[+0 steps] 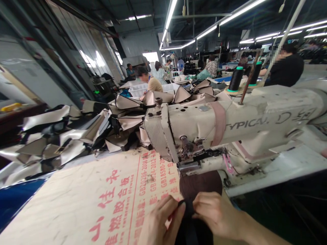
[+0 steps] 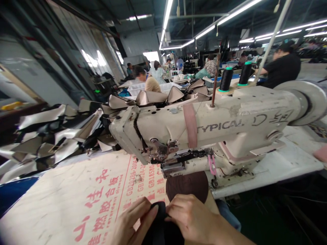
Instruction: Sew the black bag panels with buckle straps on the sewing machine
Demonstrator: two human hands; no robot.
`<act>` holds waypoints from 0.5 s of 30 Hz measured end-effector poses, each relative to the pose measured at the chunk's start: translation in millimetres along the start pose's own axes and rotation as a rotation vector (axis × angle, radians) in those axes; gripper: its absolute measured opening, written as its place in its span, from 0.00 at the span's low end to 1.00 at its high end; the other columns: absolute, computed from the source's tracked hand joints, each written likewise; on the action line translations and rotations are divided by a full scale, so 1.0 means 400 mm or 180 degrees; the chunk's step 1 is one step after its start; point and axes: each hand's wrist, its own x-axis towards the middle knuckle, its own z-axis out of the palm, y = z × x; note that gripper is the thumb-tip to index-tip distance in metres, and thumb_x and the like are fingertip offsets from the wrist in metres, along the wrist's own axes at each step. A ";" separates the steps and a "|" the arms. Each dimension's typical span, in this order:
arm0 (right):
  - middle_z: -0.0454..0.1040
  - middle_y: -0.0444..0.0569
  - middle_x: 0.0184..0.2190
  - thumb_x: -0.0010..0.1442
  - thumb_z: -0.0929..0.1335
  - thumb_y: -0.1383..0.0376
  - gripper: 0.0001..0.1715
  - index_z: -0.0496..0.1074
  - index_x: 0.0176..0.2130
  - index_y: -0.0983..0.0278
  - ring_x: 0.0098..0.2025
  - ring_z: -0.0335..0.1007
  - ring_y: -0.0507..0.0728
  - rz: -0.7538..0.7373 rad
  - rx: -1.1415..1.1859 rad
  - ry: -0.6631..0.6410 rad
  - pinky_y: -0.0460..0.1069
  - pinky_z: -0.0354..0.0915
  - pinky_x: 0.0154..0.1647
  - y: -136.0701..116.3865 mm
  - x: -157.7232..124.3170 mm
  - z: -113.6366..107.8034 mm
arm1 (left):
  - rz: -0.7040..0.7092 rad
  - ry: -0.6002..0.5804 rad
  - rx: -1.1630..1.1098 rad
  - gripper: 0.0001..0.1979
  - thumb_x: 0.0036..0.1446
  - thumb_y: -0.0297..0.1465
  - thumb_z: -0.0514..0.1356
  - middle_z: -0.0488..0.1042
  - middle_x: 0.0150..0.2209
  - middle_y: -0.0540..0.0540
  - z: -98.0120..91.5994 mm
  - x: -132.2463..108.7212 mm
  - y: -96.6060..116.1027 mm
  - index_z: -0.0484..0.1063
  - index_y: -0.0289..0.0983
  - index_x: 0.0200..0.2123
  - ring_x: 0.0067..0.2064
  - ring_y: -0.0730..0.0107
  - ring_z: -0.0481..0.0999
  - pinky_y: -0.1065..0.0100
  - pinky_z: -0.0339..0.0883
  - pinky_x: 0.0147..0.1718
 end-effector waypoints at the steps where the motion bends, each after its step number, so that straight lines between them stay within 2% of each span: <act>1: 0.69 0.48 0.30 0.65 0.57 0.66 0.15 0.67 0.31 0.67 0.34 0.63 0.53 0.0006 -0.0052 -0.0018 0.46 0.59 0.34 0.001 0.000 0.000 | -0.0289 -0.0130 -0.0267 0.17 0.59 0.37 0.50 0.58 0.20 0.54 0.002 0.007 0.004 0.56 0.37 0.19 0.24 0.77 0.60 0.75 0.54 0.23; 3: 0.68 0.47 0.28 0.65 0.58 0.66 0.15 0.66 0.29 0.66 0.32 0.63 0.53 0.0012 -0.0099 -0.0036 0.46 0.59 0.33 0.003 -0.001 0.001 | -0.0748 -0.0423 -0.0821 0.18 0.57 0.40 0.50 0.51 0.20 0.55 0.004 0.020 0.007 0.53 0.38 0.19 0.23 0.77 0.53 0.74 0.49 0.22; 5: 0.68 0.45 0.27 0.64 0.59 0.65 0.13 0.65 0.29 0.65 0.32 0.64 0.52 0.0116 0.0036 0.0038 0.46 0.60 0.34 0.000 -0.003 0.003 | -0.1021 -0.0660 -0.1303 0.19 0.55 0.42 0.51 0.48 0.20 0.56 0.004 0.028 0.005 0.52 0.38 0.19 0.24 0.77 0.50 0.73 0.46 0.22; 7: 0.69 0.44 0.30 0.63 0.62 0.64 0.07 0.65 0.35 0.64 0.34 0.66 0.51 0.0380 0.0322 0.0228 0.44 0.62 0.36 -0.007 -0.005 0.004 | -0.1150 -0.0765 -0.1626 0.18 0.54 0.42 0.52 0.49 0.20 0.56 0.004 0.030 0.000 0.53 0.37 0.19 0.24 0.77 0.49 0.72 0.45 0.23; 9: 0.70 0.45 0.36 0.62 0.63 0.65 0.08 0.63 0.43 0.64 0.38 0.67 0.50 0.0475 0.0409 0.0347 0.44 0.63 0.40 -0.017 -0.005 0.005 | -0.1242 -0.0756 -0.1763 0.18 0.53 0.42 0.53 0.51 0.19 0.56 0.007 0.030 -0.010 0.56 0.36 0.19 0.24 0.78 0.50 0.72 0.44 0.22; 11: 0.69 0.47 0.40 0.63 0.61 0.68 0.12 0.61 0.48 0.63 0.42 0.65 0.52 0.0307 0.0187 0.0305 0.46 0.63 0.44 -0.025 -0.002 0.007 | -0.1335 -0.0692 -0.1810 0.18 0.52 0.42 0.54 0.52 0.18 0.57 0.012 0.031 -0.025 0.58 0.36 0.19 0.22 0.79 0.50 0.73 0.43 0.22; 15: 0.68 0.48 0.40 0.64 0.58 0.71 0.11 0.63 0.46 0.64 0.42 0.63 0.54 -0.0030 -0.0132 0.0177 0.49 0.63 0.43 -0.031 0.011 0.011 | -0.1360 -0.0788 -0.1890 0.18 0.52 0.44 0.54 0.54 0.17 0.57 0.017 0.025 -0.052 0.60 0.35 0.21 0.21 0.79 0.54 0.74 0.47 0.21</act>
